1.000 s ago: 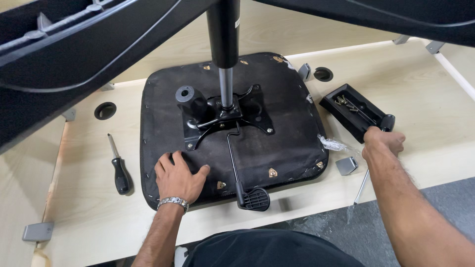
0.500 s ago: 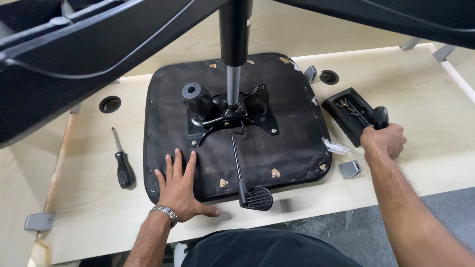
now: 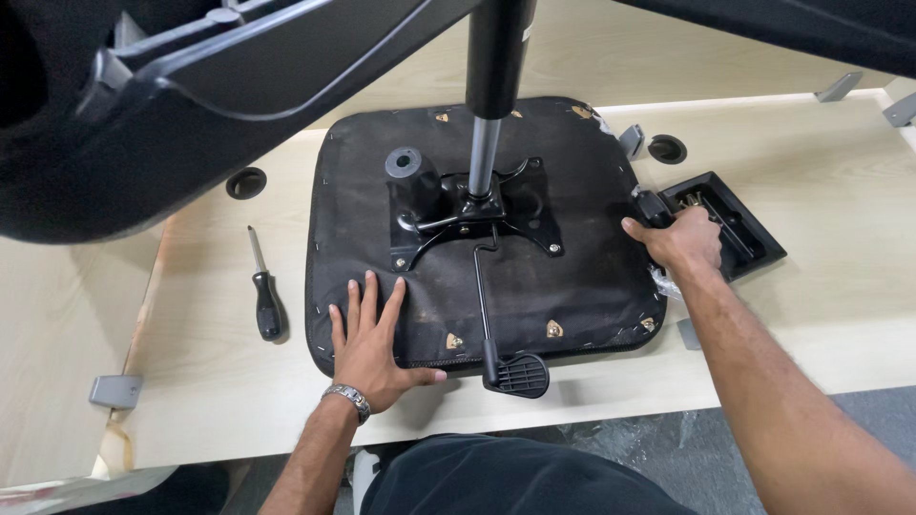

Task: The person uses a screwdriver to tighten screws into the underside of an office chair seat, securing the seat to its metal base. The person then lifts the chair to reposition it on the workbench.

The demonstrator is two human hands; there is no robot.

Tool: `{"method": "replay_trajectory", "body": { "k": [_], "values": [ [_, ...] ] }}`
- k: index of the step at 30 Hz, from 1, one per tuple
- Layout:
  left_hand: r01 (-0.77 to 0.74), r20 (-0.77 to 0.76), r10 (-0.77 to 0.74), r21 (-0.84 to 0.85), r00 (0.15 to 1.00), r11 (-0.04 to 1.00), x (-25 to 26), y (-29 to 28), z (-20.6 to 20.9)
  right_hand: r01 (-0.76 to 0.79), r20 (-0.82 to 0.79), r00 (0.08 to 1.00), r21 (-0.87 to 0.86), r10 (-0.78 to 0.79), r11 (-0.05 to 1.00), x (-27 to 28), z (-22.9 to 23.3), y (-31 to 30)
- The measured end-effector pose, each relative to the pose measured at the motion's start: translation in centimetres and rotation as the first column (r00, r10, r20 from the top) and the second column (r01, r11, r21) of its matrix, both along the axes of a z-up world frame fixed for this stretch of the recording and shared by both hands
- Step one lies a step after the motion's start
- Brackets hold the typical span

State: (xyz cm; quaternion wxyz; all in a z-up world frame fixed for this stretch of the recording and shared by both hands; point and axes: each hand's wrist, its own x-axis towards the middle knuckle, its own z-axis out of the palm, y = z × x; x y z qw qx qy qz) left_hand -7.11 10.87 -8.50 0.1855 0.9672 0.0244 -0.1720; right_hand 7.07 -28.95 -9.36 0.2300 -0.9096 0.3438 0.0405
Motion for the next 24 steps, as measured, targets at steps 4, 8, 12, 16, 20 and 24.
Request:
{"method": "replay_trajectory", "body": {
  "k": [4,8,12,16,20,24],
  "values": [
    [0.011,0.030,-0.011,-0.015,0.999,1.000,-0.2,0.2,0.3,0.007,-0.028,1.000,0.021,-0.007,1.000,-0.2,-0.2,-0.3],
    [0.022,0.072,-0.018,-0.055,0.997,0.998,-0.2,0.4,0.2,0.021,-0.051,0.998,-0.018,-0.022,1.000,-0.1,-0.3,0.1],
    [0.032,0.089,-0.026,-0.067,0.996,0.997,-0.2,0.8,0.0,0.003,-0.082,0.997,-0.061,-0.008,0.998,-0.3,0.3,0.4],
    [0.046,0.081,-0.041,-0.065,0.996,0.997,-0.1,1.5,-0.1,-0.031,-0.065,0.998,-0.091,0.025,0.995,-1.2,0.6,0.9],
    [0.076,0.110,-0.067,-0.082,0.992,0.994,0.0,2.8,-0.4,-0.014,-0.044,0.999,-0.056,0.012,0.998,-2.7,0.4,1.4],
    [0.094,0.122,-0.081,-0.104,0.989,0.990,0.2,4.2,-0.4,0.001,0.001,1.000,-0.056,-0.001,0.998,-4.2,0.1,1.9]
  ]
}}
